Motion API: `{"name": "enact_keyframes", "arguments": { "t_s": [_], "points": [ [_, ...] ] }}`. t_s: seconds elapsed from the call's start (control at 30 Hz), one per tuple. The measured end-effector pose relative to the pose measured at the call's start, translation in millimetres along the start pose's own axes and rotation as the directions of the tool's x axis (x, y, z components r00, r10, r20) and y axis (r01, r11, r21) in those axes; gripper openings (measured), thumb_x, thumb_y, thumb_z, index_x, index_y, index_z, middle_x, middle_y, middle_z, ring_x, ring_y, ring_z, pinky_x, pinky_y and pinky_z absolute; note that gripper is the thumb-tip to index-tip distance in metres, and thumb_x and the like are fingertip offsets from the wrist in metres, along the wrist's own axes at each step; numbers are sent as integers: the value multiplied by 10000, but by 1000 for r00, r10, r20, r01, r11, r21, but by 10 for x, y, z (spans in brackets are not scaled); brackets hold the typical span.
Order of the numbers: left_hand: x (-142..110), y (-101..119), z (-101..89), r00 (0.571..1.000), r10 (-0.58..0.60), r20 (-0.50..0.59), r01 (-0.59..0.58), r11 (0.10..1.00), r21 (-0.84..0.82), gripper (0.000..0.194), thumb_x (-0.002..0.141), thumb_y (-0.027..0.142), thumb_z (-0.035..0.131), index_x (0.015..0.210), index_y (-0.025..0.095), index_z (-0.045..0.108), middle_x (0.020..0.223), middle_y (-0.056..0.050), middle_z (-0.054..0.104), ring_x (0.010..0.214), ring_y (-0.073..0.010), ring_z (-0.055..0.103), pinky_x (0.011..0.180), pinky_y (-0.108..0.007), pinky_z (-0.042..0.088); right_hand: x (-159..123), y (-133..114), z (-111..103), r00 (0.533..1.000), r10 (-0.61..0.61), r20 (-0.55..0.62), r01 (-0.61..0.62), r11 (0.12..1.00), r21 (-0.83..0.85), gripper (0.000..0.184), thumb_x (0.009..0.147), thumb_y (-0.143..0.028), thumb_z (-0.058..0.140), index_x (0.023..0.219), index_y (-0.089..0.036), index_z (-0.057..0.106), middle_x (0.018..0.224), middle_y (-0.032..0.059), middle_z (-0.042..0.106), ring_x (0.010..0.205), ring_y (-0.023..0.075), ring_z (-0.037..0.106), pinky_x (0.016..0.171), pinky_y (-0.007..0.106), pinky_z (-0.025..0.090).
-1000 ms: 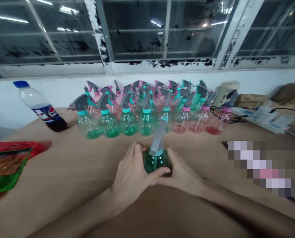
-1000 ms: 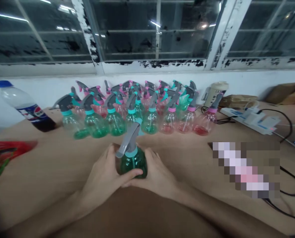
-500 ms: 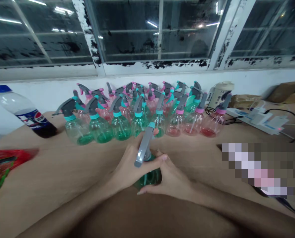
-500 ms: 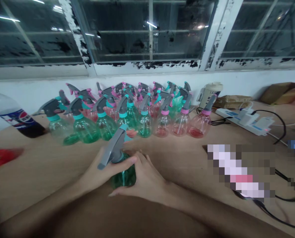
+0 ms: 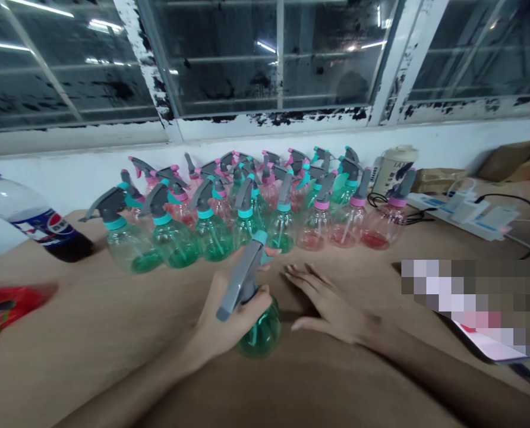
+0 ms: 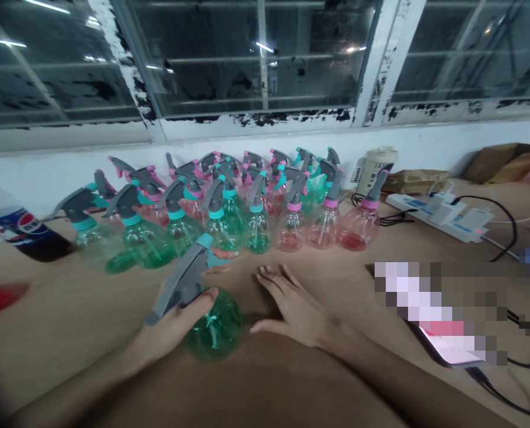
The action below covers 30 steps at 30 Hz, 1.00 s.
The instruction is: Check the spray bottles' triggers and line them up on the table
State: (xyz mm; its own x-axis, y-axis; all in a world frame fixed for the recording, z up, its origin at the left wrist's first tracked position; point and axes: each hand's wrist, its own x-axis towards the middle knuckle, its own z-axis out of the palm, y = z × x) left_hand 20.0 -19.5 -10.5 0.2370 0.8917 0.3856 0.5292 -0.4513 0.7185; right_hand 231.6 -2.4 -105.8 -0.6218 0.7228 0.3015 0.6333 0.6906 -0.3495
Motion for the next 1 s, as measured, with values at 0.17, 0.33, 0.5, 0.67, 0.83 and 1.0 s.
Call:
{"name": "enact_keyframes", "arguments": {
  "t_s": [0.17, 0.33, 0.5, 0.67, 0.83, 1.0],
  "points": [
    [16, 10, -10, 996, 59, 69, -59, 998, -4, 438, 699, 200, 502, 1122, 291, 571, 1142, -29, 623, 987, -243, 629, 860, -423, 529, -28, 83, 45, 998, 34, -49, -37, 997, -65, 748, 834, -603, 454, 1423, -173, 290, 1414, 137, 423, 1359, 258, 274, 1117, 540, 194],
    [31, 13, -53, 993, 62, 99, -59, 998, -29, 368, 780, 207, 494, 1135, 294, 537, 1118, -11, 621, 946, -204, 644, 816, -355, 544, -23, 47, 60, 996, 72, -44, -75, 993, -87, 735, 847, -596, 435, 1412, -141, 313, 1419, 144, 415, 1355, 256, 282, 1118, 526, 207],
    [55, 12, -87, 988, 126, 86, -124, 992, -21, 237, 808, 241, 509, 1041, 262, 544, 1043, -27, 636, 874, -189, 645, 815, -352, 530, -44, 73, 95, 995, 73, -75, -81, 990, -116, 700, 860, -580, 427, 1399, -142, 340, 1409, 140, 431, 1344, 258, 309, 1111, 537, 213],
    [51, -2, -66, 985, 161, 61, -163, 986, 31, 144, 823, 278, 510, 957, 234, 541, 818, -9, 633, 685, -175, 639, 664, -326, 519, -49, 81, 118, 995, 64, -80, -76, 985, -156, 696, 866, -575, 417, 1388, -119, 353, 1409, 143, 428, 1343, 254, 312, 1110, 533, 223],
    [38, 6, -66, 982, 182, 48, -186, 980, 68, 60, 826, 280, 506, 824, 228, 536, 660, 23, 584, 565, -151, 587, 571, -294, 484, -51, 78, 120, 995, 67, -75, -80, 980, -185, 689, 864, -578, 417, 1371, -112, 380, 1404, 140, 437, 1337, 255, 324, 1109, 538, 223],
    [39, -8, -60, 985, 166, 53, -167, 986, 7, 97, 840, 284, 507, 914, 227, 534, 762, -5, 610, 641, -163, 607, 613, -304, 503, -50, 84, 125, 992, 43, -118, -61, 986, -158, 681, 858, -559, 450, 1392, -147, 353, 1395, 137, 448, 1324, 261, 348, 1103, 546, 229]
  ]
}}
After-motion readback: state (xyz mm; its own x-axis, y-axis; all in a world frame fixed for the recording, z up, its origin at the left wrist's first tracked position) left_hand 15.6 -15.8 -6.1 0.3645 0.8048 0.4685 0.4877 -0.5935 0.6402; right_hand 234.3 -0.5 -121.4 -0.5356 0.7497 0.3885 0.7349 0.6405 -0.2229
